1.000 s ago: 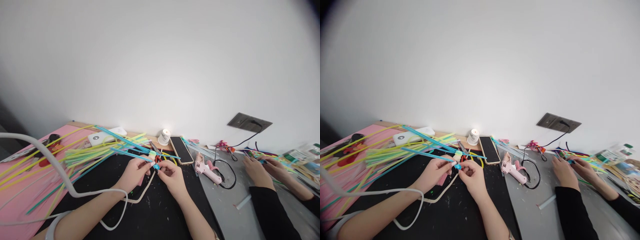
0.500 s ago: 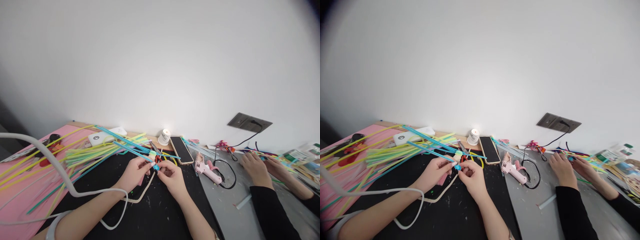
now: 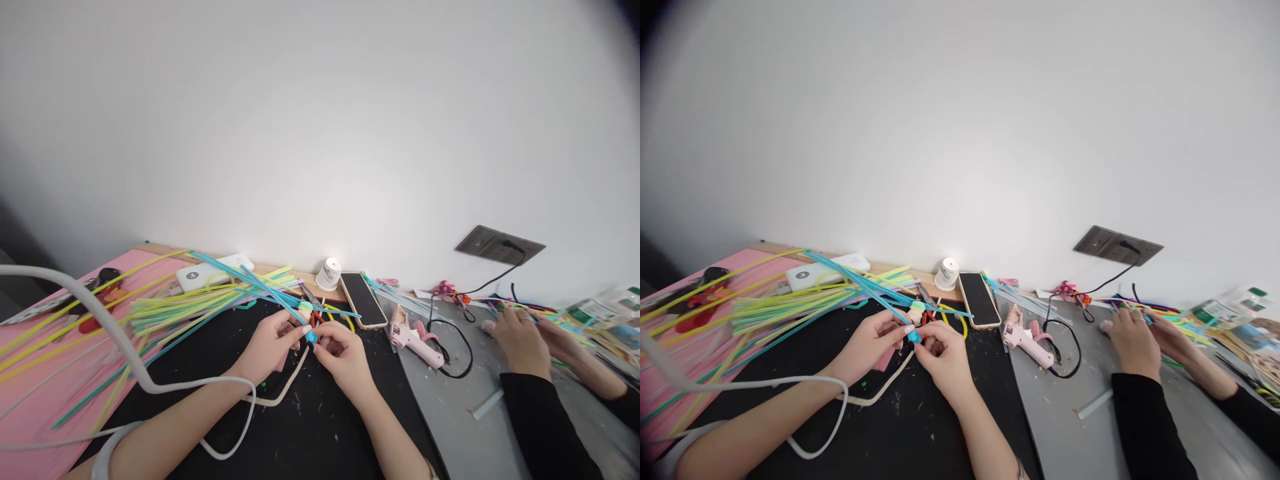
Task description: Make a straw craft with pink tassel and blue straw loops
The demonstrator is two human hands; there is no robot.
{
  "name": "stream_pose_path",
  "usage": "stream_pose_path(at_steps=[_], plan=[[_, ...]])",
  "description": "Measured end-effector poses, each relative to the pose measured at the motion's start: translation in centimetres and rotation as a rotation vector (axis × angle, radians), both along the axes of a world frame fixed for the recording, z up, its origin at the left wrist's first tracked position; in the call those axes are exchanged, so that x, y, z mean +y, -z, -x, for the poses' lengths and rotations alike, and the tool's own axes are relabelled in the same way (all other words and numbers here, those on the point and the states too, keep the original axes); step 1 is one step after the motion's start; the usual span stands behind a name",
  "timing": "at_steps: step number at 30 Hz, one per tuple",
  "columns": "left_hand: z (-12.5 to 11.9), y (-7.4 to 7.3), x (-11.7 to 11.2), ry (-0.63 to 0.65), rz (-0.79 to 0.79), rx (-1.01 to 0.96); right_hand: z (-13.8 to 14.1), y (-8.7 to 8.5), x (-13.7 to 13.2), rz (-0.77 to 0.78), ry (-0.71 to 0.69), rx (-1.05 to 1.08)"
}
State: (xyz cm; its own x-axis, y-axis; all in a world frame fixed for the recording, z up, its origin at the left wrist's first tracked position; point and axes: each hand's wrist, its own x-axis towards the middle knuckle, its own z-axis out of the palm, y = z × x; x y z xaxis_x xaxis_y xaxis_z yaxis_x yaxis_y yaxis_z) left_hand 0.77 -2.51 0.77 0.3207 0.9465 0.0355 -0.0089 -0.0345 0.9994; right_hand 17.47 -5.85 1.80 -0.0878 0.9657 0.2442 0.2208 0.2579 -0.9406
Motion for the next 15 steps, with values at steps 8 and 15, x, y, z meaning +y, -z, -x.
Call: stream_pose_path(at_steps=[8,15], plan=[[-0.01,0.53,0.35,0.013,0.008,-0.024,-0.01,-0.18,-0.01,-0.031,0.004,-0.043],[0.15,0.01,0.22,0.022,-0.001,-0.026,-0.07,-0.29,0.18,0.096,0.001,0.096]])
